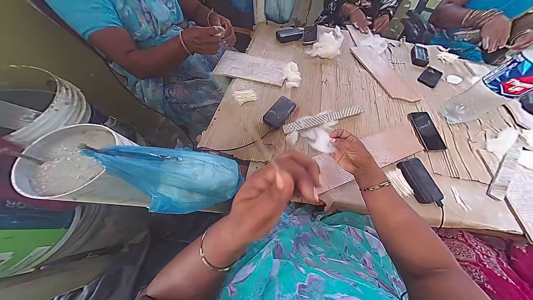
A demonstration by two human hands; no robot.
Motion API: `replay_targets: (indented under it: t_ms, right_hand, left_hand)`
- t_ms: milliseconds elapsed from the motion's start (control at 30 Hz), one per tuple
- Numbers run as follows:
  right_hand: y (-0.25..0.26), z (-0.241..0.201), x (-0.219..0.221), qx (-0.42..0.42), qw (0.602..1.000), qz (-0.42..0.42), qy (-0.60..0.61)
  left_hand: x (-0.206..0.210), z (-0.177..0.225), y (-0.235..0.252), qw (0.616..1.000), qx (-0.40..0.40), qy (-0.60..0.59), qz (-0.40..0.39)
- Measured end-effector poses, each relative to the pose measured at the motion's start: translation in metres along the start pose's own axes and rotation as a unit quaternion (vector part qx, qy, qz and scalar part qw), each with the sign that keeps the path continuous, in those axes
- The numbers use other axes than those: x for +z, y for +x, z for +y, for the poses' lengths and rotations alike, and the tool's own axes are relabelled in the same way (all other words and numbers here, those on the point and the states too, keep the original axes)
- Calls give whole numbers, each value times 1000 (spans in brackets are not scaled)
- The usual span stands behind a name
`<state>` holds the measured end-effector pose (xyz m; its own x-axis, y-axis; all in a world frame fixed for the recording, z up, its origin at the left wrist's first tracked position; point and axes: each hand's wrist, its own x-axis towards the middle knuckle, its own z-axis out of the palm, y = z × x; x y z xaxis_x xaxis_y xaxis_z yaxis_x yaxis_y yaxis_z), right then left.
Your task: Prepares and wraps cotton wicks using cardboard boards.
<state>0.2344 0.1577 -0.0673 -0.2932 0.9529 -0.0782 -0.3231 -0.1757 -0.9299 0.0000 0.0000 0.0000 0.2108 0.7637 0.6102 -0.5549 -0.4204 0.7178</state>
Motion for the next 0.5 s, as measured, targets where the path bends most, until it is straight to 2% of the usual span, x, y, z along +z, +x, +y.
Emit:
replay_targets:
  t_ms: [100, 167, 267, 433, 500]
  right_hand:
    - [-16, -4, 4, -18, 997, -18, 73]
    - [-25, -2, 14, -47, 995, 14, 83]
    - [-35, 5, 29, -97, 990, 83, 56]
    - [-38, 11, 23, -120, 987, 97, 34]
    - [-35, 10, 16, -114, 985, 127, 29]
  left_hand:
    - [-19, -62, 19, 977, -136, 64, 153]
    - [-22, -90, 29, 947, -218, 86, 220]
    - [-17, -113, 40, 929, -280, 78, 232]
    - [-13, -135, 52, 915, -295, 92, 260]
    - [-17, -140, 55, 913, -303, 107, 252]
